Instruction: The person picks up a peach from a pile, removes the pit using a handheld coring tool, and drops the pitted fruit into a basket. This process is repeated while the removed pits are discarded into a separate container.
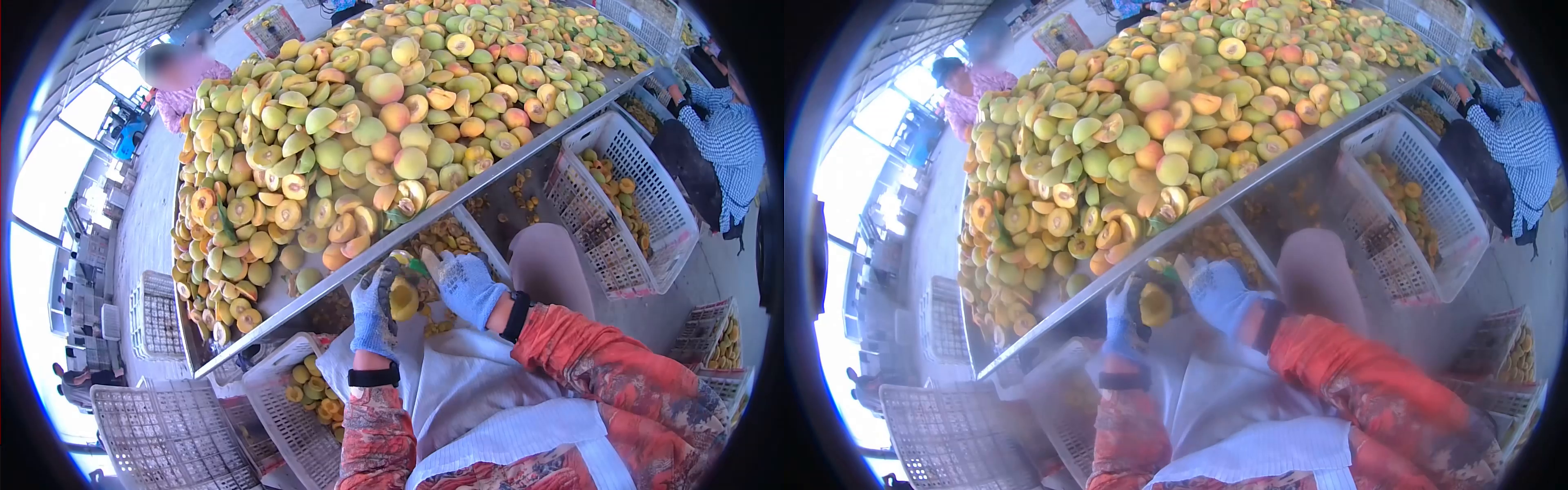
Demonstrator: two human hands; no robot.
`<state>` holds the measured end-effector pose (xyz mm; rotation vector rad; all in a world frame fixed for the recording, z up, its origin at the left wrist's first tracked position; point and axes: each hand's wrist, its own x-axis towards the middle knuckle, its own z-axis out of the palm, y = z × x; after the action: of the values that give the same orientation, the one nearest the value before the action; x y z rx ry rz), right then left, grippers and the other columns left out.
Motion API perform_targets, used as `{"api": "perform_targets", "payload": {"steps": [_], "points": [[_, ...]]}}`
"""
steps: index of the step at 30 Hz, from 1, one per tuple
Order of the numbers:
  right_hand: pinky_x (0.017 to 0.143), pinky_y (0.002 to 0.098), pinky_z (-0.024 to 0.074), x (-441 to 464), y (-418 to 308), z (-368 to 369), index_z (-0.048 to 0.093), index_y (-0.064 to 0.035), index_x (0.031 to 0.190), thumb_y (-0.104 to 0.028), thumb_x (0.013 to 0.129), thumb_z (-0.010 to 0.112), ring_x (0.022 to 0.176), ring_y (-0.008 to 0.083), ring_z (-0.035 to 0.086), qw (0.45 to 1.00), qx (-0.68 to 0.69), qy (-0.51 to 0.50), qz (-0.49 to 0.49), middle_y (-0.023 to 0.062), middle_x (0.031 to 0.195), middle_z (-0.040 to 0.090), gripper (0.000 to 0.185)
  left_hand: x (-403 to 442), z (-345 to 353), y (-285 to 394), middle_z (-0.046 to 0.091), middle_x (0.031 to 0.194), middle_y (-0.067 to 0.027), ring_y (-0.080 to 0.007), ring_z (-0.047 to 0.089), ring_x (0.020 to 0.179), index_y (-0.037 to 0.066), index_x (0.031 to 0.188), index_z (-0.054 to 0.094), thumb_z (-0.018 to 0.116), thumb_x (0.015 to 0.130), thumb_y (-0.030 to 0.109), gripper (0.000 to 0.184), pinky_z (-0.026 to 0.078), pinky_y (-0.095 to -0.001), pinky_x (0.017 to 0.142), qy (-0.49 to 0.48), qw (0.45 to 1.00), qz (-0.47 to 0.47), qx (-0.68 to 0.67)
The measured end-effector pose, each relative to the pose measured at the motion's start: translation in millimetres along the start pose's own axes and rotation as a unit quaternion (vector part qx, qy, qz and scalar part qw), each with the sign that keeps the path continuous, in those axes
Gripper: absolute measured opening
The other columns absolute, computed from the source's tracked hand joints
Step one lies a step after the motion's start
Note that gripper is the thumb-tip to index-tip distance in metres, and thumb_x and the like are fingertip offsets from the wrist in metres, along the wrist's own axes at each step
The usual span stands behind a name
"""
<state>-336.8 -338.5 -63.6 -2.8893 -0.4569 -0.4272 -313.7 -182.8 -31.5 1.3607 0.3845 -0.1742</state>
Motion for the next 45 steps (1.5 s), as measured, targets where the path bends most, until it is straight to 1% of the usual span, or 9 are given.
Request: {"api": "perform_targets", "payload": {"steps": [8, 20, 26, 30, 32, 33, 36, 40, 45], "points": [[0.054, 0.0389, 0.0475, -15, -34, -41, 0.049, -0.0036, 0.111, -0.020, 0.076, 0.059, 0.061, 0.0279, 0.060, 0.979, 0.203, -0.036, 0.003, 0.0139, 0.076, 0.059, 0.040, -13, -10, 21, 0.056, 0.110, -0.0183, -0.0322, 0.055, 0.097, -0.004, 0.115, 0.050, 0.041, 0.091, 0.038, 0.049, 0.046, -0.0451, 0.085, -0.090, 0.952, 0.023, -0.293], [0.048, 0.0351, 0.0422, -25, -48, -51, 0.041, -0.0021, 0.120, -0.018, 0.079, 0.050, 0.059, 0.0203, 0.057, 0.973, -0.099, -0.060, -0.198, 0.0094, 0.084, 0.055, 0.045, -43, -21, 17, 0.059, 0.100, -0.0194, -0.0333, 0.057, 0.090, -0.003, 0.108, 0.052, 0.045, 0.089, 0.030, 0.039, 0.048, -0.0453, 0.081, -0.070, 0.970, 0.081, -0.217], [0.058, 0.0410, 0.0457, -14, -54, -59, 0.048, -0.0062, 0.112, -0.018, 0.078, 0.057, 0.068, 0.0326, 0.060, 0.886, 0.420, -0.192, -0.051, 0.0168, 0.088, 0.060, 0.037, -46, -35, 42, 0.060, 0.099, -0.0184, -0.0308, 0.058, 0.094, -0.003, 0.107, 0.054, 0.049, 0.088, 0.028, 0.036, 0.048, -0.0427, 0.084, -0.004, 0.940, -0.040, -0.338], [0.069, 0.0404, 0.0475, -1, -24, -41, 0.050, -0.0067, 0.111, -0.026, 0.076, 0.064, 0.083, 0.0349, 0.059, 0.879, 0.459, -0.131, 0.018, 0.0181, 0.093, 0.060, 0.043, -46, -137, 32, 0.063, 0.093, -0.0137, -0.0237, 0.060, 0.088, -0.002, 0.099, 0.061, 0.057, 0.085, 0.021, 0.028, 0.049, -0.0335, 0.078, 0.129, 0.983, 0.101, 0.085], [0.071, 0.0411, 0.0482, -8, -11, -31, 0.050, -0.0049, 0.113, -0.028, 0.075, 0.065, 0.085, 0.0352, 0.059, 0.939, 0.330, -0.097, 0.026, 0.0187, 0.097, 0.060, 0.047, -34, -188, 21, 0.063, 0.096, -0.0115, -0.0177, 0.060, 0.083, -0.002, 0.100, 0.061, 0.059, 0.084, 0.016, 0.025, 0.049, -0.0289, 0.073, 0.150, 0.775, 0.230, 0.570], [0.071, 0.0411, 0.0487, -8, -4, -27, 0.050, -0.0046, 0.113, -0.029, 0.075, 0.065, 0.084, 0.0351, 0.060, 0.944, 0.315, -0.092, 0.042, 0.0186, 0.098, 0.060, 0.048, -31, -184, 15, 0.064, 0.098, -0.0107, -0.0192, 0.061, 0.083, 0.002, 0.104, 0.061, 0.060, 0.084, 0.018, 0.026, 0.050, -0.0314, 0.071, 0.216, 0.890, 0.192, 0.352], [0.067, 0.0405, 0.0495, -6, -2, -20, 0.051, -0.0054, 0.112, -0.028, 0.076, 0.064, 0.079, 0.0347, 0.060, 0.944, 0.314, -0.085, 0.063, 0.0176, 0.095, 0.061, 0.045, 5, -141, 35, 0.064, 0.096, -0.0160, -0.0279, 0.063, 0.084, 0.005, 0.107, 0.061, 0.057, 0.085, 0.028, 0.032, 0.049, -0.0385, 0.074, 0.154, 0.940, 0.067, 0.296], [0.063, 0.0392, 0.0493, -5, 5, -27, 0.053, -0.0069, 0.108, -0.029, 0.076, 0.064, 0.074, 0.0334, 0.061, 0.934, 0.339, -0.079, 0.080, 0.0159, 0.086, 0.062, 0.040, 57, -21, 63, 0.062, 0.092, -0.0255, -0.0336, 0.062, 0.085, 0.004, 0.108, 0.057, 0.049, 0.087, 0.040, 0.043, 0.048, -0.0441, 0.076, 0.119, 0.726, 0.090, 0.672], [0.056, 0.0405, 0.0469, -12, 20, -27, 0.053, -0.0101, 0.088, -0.028, 0.077, 0.060, 0.064, 0.0317, 0.060, 0.930, 0.348, -0.051, 0.107, 0.0122, 0.074, 0.061, 0.022, 94, 11, 35, 0.058, 0.103, -0.0237, -0.0347, 0.059, 0.093, 0.006, 0.111, 0.054, 0.058, 0.080, 0.040, 0.046, 0.048, -0.0443, 0.076, 0.081, 0.661, 0.070, 0.742]]}}
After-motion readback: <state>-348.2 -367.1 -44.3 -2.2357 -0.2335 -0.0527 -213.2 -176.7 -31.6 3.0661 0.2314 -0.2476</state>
